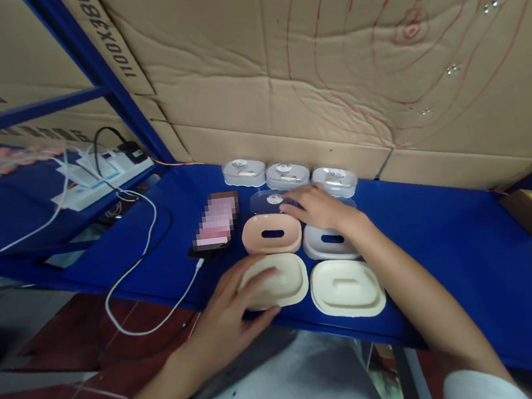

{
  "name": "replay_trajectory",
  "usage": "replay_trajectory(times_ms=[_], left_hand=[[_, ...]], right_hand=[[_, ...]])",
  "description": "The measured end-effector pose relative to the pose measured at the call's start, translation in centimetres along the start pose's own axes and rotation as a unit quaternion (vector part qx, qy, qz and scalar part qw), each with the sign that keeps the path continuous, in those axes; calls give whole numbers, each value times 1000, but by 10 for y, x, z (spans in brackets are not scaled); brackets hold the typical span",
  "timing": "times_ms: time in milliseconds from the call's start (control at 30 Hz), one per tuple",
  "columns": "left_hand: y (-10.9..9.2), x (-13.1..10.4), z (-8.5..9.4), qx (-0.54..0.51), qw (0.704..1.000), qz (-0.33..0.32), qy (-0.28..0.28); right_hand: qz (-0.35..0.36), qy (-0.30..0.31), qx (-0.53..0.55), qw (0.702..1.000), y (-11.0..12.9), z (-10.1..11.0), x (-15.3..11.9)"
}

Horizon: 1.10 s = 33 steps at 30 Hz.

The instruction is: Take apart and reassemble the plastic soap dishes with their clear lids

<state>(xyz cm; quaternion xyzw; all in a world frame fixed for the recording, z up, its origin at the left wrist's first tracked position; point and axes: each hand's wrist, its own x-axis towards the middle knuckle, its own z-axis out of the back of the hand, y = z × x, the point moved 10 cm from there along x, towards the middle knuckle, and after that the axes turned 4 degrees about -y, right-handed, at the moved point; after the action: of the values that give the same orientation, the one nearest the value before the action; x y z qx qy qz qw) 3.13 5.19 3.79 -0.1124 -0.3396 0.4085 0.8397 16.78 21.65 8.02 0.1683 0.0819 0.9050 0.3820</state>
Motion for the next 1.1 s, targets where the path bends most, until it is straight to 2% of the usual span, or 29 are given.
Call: replay_trajectory(times_ms=[67, 133, 233, 333, 400, 500, 633, 700, 767, 867, 1000, 1100], left_hand=[[23, -6, 2, 23, 998, 60, 17], [34, -8, -2, 28, 995, 90, 39], [36, -7, -9, 10, 993, 103, 62], [38, -7, -7, -22, 991, 126, 48], [40, -7, -1, -67, 987, 142, 19], [45, -8, 8, -173, 970, 164, -44], [56, -8, 5, -328, 913, 219, -102], [56, -7, 1, -381, 889, 232, -105], [54, -9, 1, -400, 881, 233, -95], [50, -17, 6, -380, 894, 229, -64], [48, -26, 6, -346, 912, 219, -15], [55, -24, 3, -363, 903, 229, -31]], right_hand=[[27, 11, 3, 1000, 21, 6, -5], [67, 36, 22, 997, 48, 7, -8], [95, 72, 32, 992, 79, 1, -13], [109, 96, 28, 989, 95, -11, -20], [106, 97, 19, 989, 96, -20, -25], [67, 74, 8, 995, 85, -27, -25], [49, 43, 19, 998, 82, -19, -24], [42, 31, 15, 999, 83, -10, -24], [26, 39, 28, 999, 81, -5, -25], [17, 64, 65, 996, 76, -7, -28], [74, 91, 58, 991, 75, -22, -32], [71, 68, 28, 995, 71, -24, -30]])
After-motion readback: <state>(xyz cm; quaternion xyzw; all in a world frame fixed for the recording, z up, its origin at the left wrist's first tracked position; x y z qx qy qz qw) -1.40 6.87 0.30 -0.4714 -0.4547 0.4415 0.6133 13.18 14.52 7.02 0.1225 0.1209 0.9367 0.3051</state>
